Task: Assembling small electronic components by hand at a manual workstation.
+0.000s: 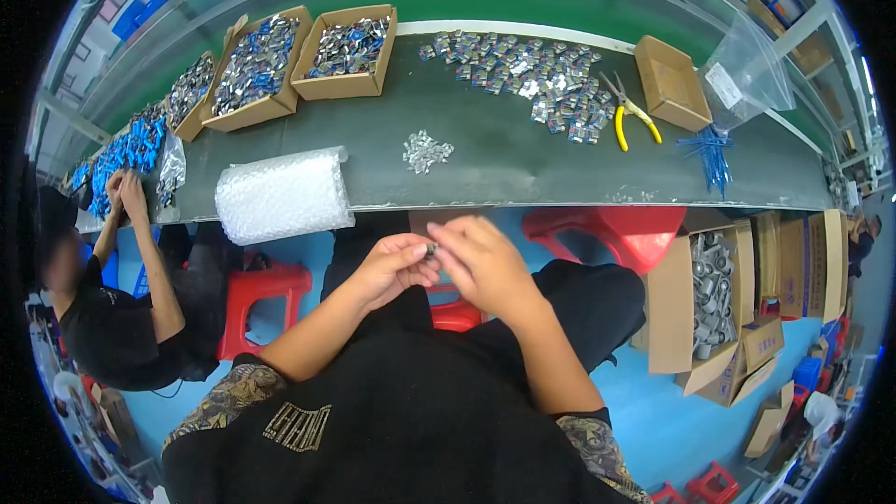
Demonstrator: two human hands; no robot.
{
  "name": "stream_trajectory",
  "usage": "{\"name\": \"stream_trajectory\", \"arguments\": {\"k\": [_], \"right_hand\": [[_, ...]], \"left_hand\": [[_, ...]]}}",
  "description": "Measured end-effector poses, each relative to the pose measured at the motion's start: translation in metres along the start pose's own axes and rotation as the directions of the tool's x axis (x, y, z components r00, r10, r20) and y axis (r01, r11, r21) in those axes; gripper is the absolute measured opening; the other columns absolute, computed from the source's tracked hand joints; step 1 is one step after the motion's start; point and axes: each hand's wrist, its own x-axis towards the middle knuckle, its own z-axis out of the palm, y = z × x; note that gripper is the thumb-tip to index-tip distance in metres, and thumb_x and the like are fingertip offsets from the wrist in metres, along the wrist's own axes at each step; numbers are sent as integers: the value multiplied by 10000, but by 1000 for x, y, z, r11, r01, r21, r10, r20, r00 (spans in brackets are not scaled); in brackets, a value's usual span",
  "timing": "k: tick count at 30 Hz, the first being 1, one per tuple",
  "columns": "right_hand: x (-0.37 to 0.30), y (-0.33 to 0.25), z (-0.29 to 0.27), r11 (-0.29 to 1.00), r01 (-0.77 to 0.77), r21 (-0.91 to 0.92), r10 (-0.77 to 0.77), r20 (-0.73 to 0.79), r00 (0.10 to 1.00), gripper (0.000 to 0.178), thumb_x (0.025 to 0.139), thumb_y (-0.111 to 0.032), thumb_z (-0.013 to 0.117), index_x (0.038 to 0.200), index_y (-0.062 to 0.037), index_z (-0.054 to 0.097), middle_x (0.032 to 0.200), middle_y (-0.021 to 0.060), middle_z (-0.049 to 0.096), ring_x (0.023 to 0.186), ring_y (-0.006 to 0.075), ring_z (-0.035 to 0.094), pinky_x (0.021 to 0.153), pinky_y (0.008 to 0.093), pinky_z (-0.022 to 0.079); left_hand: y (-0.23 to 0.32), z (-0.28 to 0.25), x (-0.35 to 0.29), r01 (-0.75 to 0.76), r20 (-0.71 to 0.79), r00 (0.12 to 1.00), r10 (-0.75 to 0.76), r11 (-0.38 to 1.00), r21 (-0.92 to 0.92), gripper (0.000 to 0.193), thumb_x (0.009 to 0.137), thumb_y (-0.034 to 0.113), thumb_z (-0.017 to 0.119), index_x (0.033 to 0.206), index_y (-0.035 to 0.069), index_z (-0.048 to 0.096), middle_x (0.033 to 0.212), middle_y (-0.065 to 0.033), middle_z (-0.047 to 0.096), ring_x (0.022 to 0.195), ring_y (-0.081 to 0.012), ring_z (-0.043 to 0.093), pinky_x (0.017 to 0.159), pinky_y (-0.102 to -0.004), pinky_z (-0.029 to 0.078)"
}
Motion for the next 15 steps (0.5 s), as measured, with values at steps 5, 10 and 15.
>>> {"name": "stream_trajectory", "arguments": {"k": [5,10,15], "right_hand": [[48,15,2,999,-6,-40,-4,-259,966,197,806,-39,689,1002,-35,690,874,94,645,849,257,614,751,353,494],[69,33,20,980,-65,-187,11,-275,961,174,748,-139,777,889,-67,704,839,52,634,786,241,590,685,350,473],[70,32,22,978,-117,-171,67,-272,960,160,741,-155,786,862,-81,713,821,42,622,781,236,584,681,347,469]], "left_hand": [[-13,-28,10,37,-105,994,-26,994,106,243,965,177,605,1118,-12,609,975,-157,695,850,-219,711,751,-327,591],[-39,-73,20,219,-282,941,-188,972,81,287,953,201,619,1144,-10,583,998,-167,687,872,-230,705,765,-323,586],[-34,-81,30,220,-241,950,-199,973,64,277,950,205,622,1127,-7,597,988,-164,687,862,-234,704,770,-334,587]]}}
